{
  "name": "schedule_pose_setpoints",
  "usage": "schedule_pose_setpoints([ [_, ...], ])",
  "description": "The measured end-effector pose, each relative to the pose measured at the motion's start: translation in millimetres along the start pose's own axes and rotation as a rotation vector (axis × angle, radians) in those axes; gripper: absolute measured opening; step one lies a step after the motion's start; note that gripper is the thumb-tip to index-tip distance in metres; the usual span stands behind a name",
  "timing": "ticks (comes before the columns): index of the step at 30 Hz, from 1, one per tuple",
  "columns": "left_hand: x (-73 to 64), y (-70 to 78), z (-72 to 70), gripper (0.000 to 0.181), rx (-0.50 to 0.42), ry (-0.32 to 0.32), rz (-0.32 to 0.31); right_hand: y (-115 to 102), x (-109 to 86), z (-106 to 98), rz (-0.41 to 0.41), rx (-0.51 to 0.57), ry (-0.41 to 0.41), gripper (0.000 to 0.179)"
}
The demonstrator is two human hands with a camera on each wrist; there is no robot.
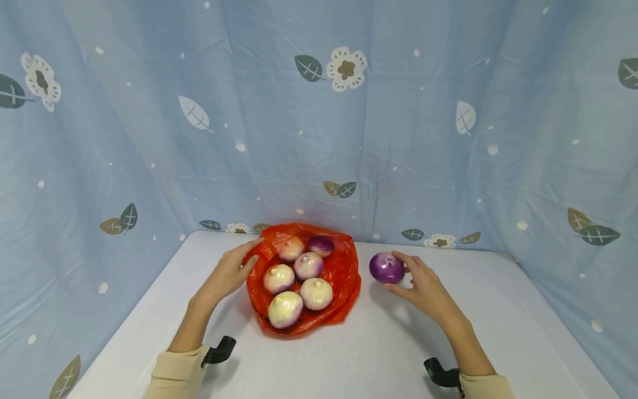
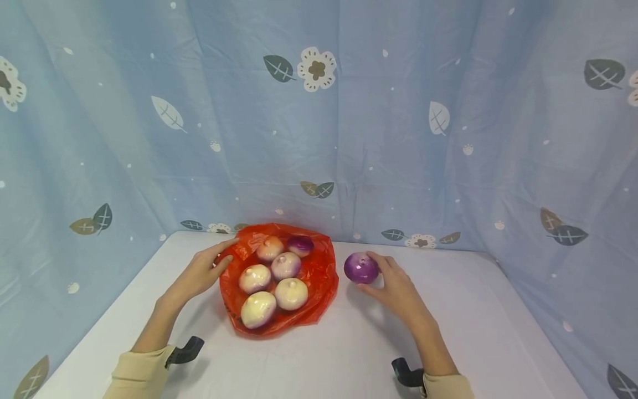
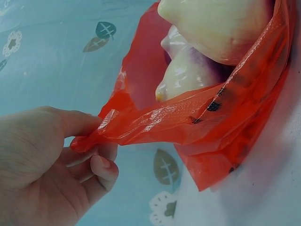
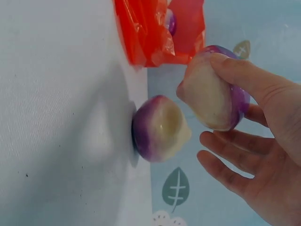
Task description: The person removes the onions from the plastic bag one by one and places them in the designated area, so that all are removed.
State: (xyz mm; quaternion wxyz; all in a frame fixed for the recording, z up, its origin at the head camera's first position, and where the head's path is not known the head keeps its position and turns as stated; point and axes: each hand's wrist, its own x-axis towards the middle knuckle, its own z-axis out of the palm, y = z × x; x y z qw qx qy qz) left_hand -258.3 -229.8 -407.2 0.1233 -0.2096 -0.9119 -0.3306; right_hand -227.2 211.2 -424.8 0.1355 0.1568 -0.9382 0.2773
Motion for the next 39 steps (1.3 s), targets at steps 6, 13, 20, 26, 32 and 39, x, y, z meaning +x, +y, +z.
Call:
schedule_pose_setpoints([
  [6, 0.2, 0.2, 0.2, 0.045, -0.001, -0.006, -0.004, 6.7, -0.6, -2.8, 0.03, -0.008, -0.012, 0.077],
  [13, -0.5, -0.4, -0.7, 0.045, 0.019, 0.006, -0.004, 13.8, 3.3, -8.0, 0.033, -0.004, -0.001, 0.077],
  [20, -0.5, 0.8, 1.9, 0.045, 0.019, 0.0, 0.011, 25.3, 0.1, -16.2, 0.003, -0.015, 0.049, 0.077],
  [26, 0.3, 1.5, 3.3, 0.045, 0.013, -0.007, 0.012, 37.7, -3.5, -21.0, 0.006, -0.023, 0.069, 0.077],
  [32, 1.9, 0.8, 2.2, 0.045, 0.016, -0.005, 0.019, 43.3, -3.5, -25.0, 0.047, -0.024, 0.06, 0.077],
  [39, -0.1, 0.0, 1.5, 0.045, 0.004, 0.0, 0.014, 49.9, -5.0, -28.3, 0.088, -0.039, 0.056, 0.078],
])
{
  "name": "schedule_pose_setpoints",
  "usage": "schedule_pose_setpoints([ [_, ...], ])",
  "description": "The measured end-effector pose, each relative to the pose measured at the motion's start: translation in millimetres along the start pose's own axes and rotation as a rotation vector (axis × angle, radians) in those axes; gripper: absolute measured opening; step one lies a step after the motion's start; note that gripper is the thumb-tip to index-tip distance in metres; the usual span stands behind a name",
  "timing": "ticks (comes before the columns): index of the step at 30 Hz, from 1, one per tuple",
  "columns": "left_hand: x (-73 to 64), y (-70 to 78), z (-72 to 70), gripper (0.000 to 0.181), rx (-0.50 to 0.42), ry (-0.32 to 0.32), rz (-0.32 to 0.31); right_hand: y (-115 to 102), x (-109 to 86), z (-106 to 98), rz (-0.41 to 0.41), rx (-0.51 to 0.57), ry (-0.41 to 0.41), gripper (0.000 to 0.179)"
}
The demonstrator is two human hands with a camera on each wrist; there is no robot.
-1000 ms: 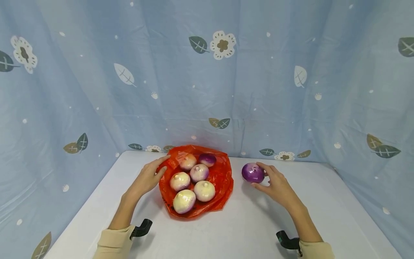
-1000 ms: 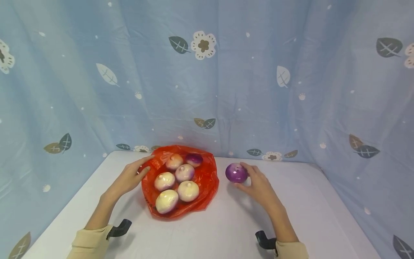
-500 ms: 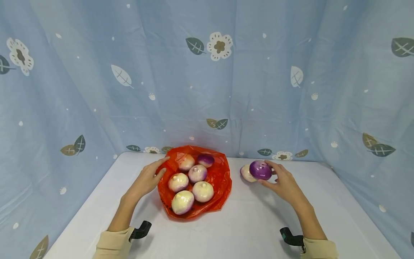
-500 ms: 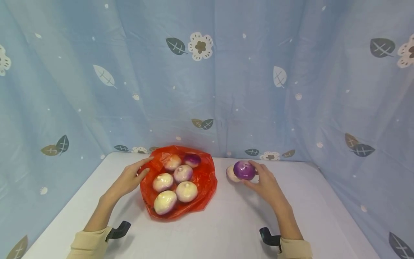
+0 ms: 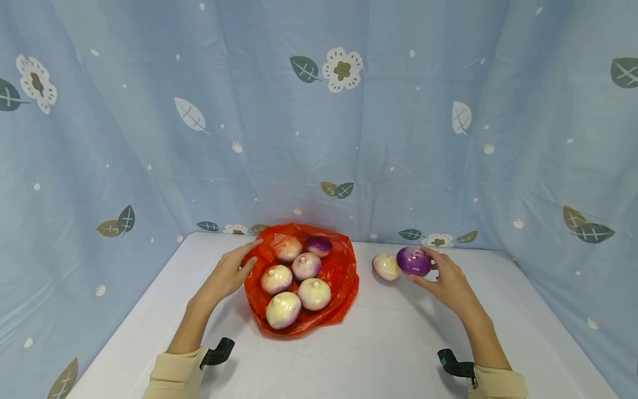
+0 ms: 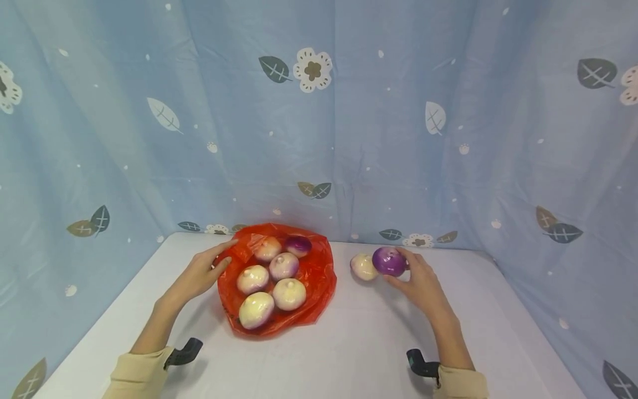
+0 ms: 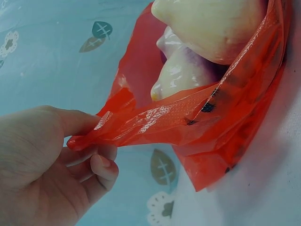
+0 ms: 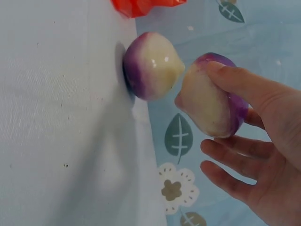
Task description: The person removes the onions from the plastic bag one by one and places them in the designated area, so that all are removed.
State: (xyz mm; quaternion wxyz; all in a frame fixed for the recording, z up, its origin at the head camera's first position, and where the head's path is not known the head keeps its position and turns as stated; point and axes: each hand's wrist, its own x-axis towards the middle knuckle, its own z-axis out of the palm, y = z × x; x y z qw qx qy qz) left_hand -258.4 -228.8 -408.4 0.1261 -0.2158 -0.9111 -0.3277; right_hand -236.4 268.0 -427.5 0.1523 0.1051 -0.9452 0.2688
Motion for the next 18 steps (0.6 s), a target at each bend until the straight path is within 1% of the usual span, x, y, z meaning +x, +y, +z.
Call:
schedule_pose_setpoints([
  [4, 0.2, -0.9, 0.1, 0.044, -0.001, 0.0, 0.0, 6.1, -1.1, -1.2, 0.034, -0.009, -0.005, 0.078],
  [8, 0.3, -1.9, 0.3, 0.044, -0.009, 0.0, -0.004, 11.1, -0.2, 0.3, 0.071, -0.038, -0.027, 0.079],
  [18, 0.0, -1.2, -0.2, 0.045, -0.014, -0.005, -0.011, 19.6, 1.1, 6.8, 0.116, -0.076, -0.068, 0.078],
])
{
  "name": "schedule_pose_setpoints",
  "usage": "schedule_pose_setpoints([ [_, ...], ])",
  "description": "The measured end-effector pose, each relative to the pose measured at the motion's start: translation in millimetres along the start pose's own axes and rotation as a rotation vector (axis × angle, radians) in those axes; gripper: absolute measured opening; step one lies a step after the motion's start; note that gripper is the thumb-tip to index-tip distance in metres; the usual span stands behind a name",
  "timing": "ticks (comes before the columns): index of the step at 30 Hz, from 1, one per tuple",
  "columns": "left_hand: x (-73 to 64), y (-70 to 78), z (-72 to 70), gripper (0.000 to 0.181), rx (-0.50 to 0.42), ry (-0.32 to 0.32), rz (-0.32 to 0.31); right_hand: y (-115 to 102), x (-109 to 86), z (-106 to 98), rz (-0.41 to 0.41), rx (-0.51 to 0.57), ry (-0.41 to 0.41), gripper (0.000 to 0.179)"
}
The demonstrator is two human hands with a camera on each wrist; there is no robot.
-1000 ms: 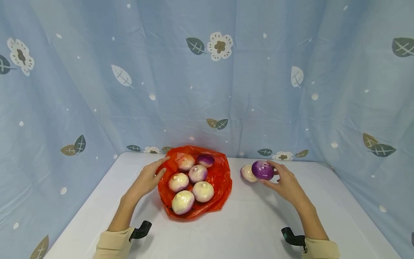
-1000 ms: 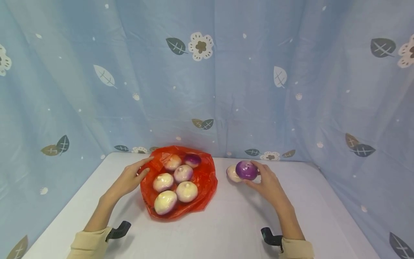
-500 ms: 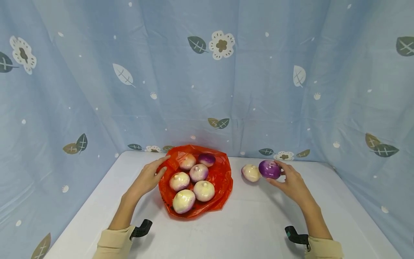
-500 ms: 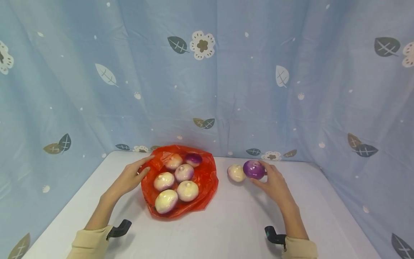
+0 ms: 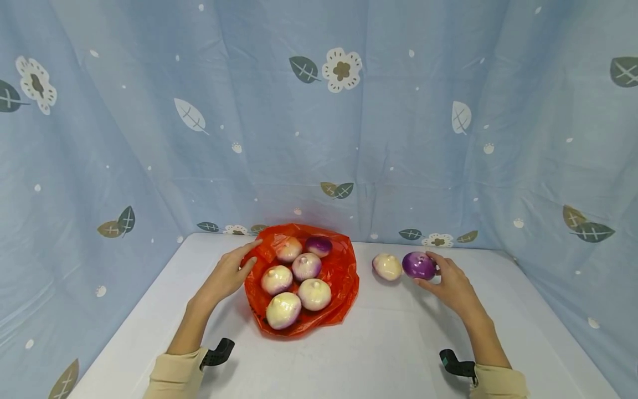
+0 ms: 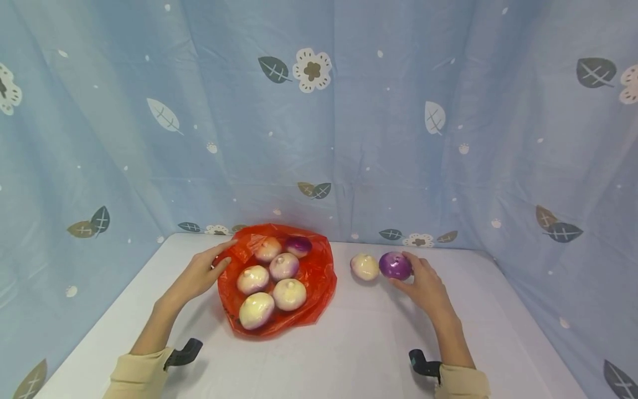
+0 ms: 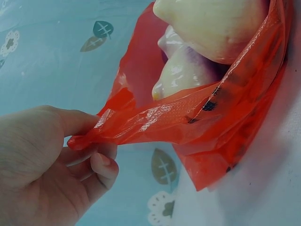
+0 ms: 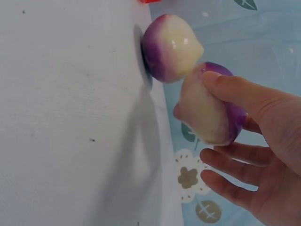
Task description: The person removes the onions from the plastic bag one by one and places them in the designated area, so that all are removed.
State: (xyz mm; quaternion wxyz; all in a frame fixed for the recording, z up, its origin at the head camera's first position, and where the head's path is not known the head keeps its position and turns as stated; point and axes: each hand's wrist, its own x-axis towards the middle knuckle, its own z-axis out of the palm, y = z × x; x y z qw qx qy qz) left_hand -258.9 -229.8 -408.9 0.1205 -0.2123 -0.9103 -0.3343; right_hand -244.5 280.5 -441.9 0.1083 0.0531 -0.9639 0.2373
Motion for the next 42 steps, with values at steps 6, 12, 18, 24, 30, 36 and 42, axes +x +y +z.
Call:
schedule_pose_setpoints([
  [6, 0.1, 1.4, -0.1, 0.045, -0.003, -0.006, -0.008, 3.1, -0.2, 6.6, 0.011, 0.008, -0.021, 0.077],
  [12, 0.2, 1.1, -0.2, 0.047, -0.015, -0.014, -0.022, 4.8, -0.9, 11.3, 0.017, 0.017, -0.029, 0.077],
  [18, 0.1, -0.1, 0.1, 0.047, -0.011, -0.009, -0.018, 5.8, -0.2, 14.8, 0.024, 0.021, -0.03, 0.077],
  [24, 0.7, -0.4, 0.1, 0.046, -0.01, -0.007, -0.012, 6.1, 1.0, 18.2, 0.023, 0.017, -0.029, 0.077],
  [30, 0.9, 0.4, -0.1, 0.046, -0.016, -0.008, -0.01, 5.9, 0.0, 19.3, 0.045, 0.041, -0.067, 0.08],
  [36, 0.1, 0.9, -0.1, 0.047, -0.029, -0.013, -0.015, 8.5, -0.6, 20.5, 0.045, 0.049, -0.09, 0.082],
  [42, -0.3, 0.9, -0.4, 0.046, -0.03, -0.01, -0.01, 8.6, -0.9, 20.3, 0.033, 0.051, -0.109, 0.084],
])
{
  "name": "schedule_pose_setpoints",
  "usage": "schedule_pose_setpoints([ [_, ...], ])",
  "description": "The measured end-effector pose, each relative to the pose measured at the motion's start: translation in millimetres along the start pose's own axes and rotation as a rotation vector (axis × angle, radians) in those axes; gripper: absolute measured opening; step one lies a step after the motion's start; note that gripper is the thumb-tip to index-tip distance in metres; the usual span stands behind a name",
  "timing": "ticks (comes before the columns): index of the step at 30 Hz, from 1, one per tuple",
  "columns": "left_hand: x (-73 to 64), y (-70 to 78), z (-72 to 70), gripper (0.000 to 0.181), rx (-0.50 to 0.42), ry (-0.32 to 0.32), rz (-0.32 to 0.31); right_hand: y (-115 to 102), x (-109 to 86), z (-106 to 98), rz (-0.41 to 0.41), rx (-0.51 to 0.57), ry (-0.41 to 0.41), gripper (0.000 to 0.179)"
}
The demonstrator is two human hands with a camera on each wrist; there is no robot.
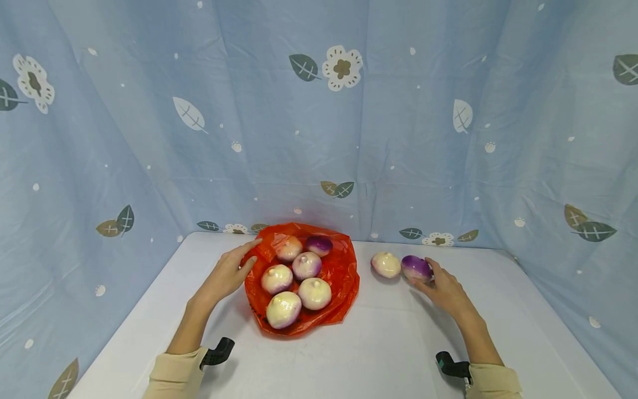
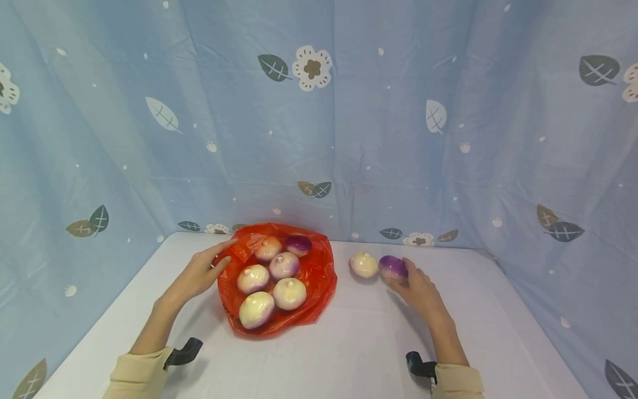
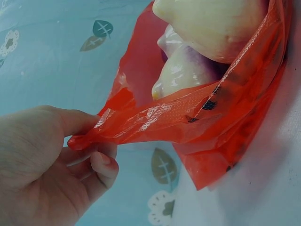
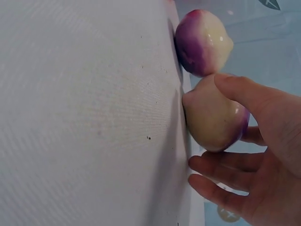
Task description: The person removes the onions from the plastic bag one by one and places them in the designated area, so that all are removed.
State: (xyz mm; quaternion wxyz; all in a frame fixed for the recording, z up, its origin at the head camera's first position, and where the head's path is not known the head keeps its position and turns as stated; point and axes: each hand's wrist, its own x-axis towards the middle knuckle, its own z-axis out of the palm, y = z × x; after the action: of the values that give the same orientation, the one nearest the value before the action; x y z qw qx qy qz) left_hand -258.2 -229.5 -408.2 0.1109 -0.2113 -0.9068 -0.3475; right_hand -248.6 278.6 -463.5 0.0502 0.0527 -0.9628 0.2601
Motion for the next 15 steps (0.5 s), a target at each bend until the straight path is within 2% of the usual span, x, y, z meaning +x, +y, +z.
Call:
schedule_pose_setpoints([
  [15, 0.9, -1.1, 0.3, 0.046, 0.016, 0.008, 0.013, -5.6, -4.6, -12.6, 0.0, -0.021, -0.01, 0.084],
])
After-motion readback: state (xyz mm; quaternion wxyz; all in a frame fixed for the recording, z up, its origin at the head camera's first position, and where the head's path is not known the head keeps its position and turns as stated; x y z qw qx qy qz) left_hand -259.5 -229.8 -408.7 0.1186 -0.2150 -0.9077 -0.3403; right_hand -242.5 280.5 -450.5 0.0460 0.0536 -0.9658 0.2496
